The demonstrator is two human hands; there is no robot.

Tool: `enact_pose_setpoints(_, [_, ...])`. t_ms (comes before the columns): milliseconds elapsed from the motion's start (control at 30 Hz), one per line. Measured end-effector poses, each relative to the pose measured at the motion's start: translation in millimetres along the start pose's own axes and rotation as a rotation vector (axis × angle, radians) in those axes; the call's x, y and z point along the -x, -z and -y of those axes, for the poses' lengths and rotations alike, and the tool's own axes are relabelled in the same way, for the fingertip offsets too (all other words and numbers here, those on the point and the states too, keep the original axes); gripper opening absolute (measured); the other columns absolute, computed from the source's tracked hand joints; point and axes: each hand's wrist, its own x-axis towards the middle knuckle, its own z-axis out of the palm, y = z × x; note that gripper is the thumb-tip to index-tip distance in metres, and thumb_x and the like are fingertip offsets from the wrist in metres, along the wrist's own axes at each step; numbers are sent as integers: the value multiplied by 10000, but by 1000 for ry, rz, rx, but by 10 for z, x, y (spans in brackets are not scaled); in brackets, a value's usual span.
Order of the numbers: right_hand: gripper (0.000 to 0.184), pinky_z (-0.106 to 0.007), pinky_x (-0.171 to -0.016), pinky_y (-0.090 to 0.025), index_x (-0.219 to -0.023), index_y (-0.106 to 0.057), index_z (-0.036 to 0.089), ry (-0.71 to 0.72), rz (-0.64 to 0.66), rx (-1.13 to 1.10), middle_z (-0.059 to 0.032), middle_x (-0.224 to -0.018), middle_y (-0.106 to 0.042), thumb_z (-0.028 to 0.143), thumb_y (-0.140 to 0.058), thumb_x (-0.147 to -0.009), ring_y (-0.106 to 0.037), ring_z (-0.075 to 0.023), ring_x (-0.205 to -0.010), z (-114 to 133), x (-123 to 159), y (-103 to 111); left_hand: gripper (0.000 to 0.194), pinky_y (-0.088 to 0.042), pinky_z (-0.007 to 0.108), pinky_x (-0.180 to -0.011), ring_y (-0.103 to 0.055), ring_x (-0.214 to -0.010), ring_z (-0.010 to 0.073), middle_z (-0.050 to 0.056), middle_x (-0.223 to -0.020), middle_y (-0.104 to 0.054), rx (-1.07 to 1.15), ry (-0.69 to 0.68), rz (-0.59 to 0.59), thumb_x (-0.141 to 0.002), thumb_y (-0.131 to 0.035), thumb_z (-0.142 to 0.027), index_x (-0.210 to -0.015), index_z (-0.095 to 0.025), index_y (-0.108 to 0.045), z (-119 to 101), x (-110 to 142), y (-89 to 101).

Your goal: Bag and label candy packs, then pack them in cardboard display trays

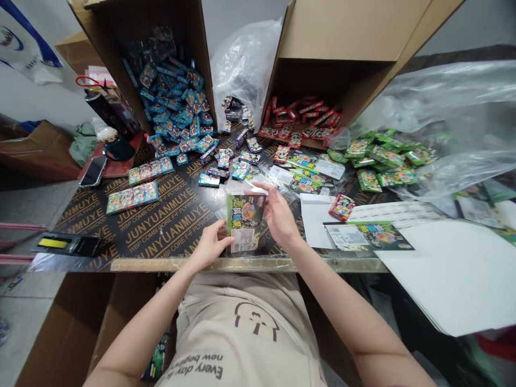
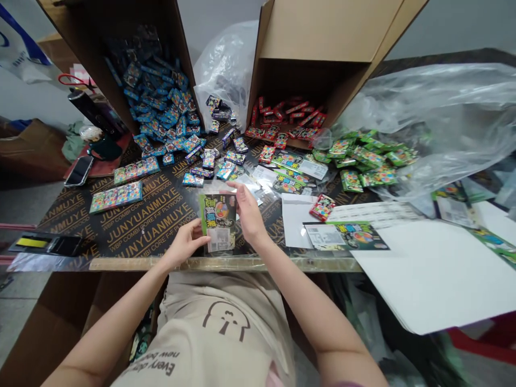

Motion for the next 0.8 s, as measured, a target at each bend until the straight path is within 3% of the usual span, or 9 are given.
enact_pose_setpoints(100, [484,-358,-788,-534,-917,-670,232,-18,-196,-102,-57,-909,-703,648,-430,-858,-658,-212,-877,139,17,-187,560,-468,366,-970,-639,-1073,236,90,-1147,-691,274,-31,-132,-708,-749,-411,-1188,-171,-592,-154,-7,-222])
enact_pose_setpoints(233, [382,-361,-821,-522,-783,-684,210,-55,-221,-207,-52,-791,-717,533,-486,-833,-667,-214,-819,204,137,-372,533,-475,366,-951,-640,-1081,259,88,-1019,-729,614,47,-247,-782,-568,-619,-997,-142,-671,-456,-62,-395])
enact_pose_setpoints(367, [362,-357,-820,-517,-742,-704,201,-43,-241,-300,-52,-746,-722,465,-470,-826,-675,-212,-802,184,206,-387,342,-496,350,-899,-679,-970,251,56,-821,-743,667,149,-299,-697,-666,-461,-810,-139,-695,-566,-119,-338])
enact_pose_setpoints(467, [180,-347,-783,-523,-710,-687,207,-69,-200,-296,-36,-731,-723,349,-579,-737,-676,-199,-741,165,186,-320,237,-505,324,-860,-687,-905,218,51,-834,-747,538,87,-251,-668,-656,-324,-796,-138,-724,-586,-108,-247])
enact_pose_setpoints(567, [116,-328,-727,-532,-784,-659,217,-90,-161,-323,-10,-746,-730,306,-661,-709,-684,-178,-700,182,151,-216,214,-517,304,-814,-690,-827,181,34,-877,-751,269,-134,-259,-666,-688,-219,-865,-179,-754,-644,-33,-183])
enact_pose_setpoints(700, [122,-302,-725,-546,-806,-707,213,68,-100,-140,-23,-833,-748,295,-738,-721,-701,-170,-763,221,155,-46,120,-527,312,-843,-692,-871,189,49,-900,-757,-164,-444,-302,-695,-751,-209,-812,-213,-778,-721,95,-149])
enact_pose_setpoints(800, [99,-327,-758,-568,-800,-757,228,182,-12,-7,-39,-880,-760,304,-740,-739,-707,-195,-841,239,195,57,59,-555,309,-802,-702,-812,184,49,-847,-761,-235,-449,-319,-711,-758,-240,-759,-211,-777,-752,117,-122])
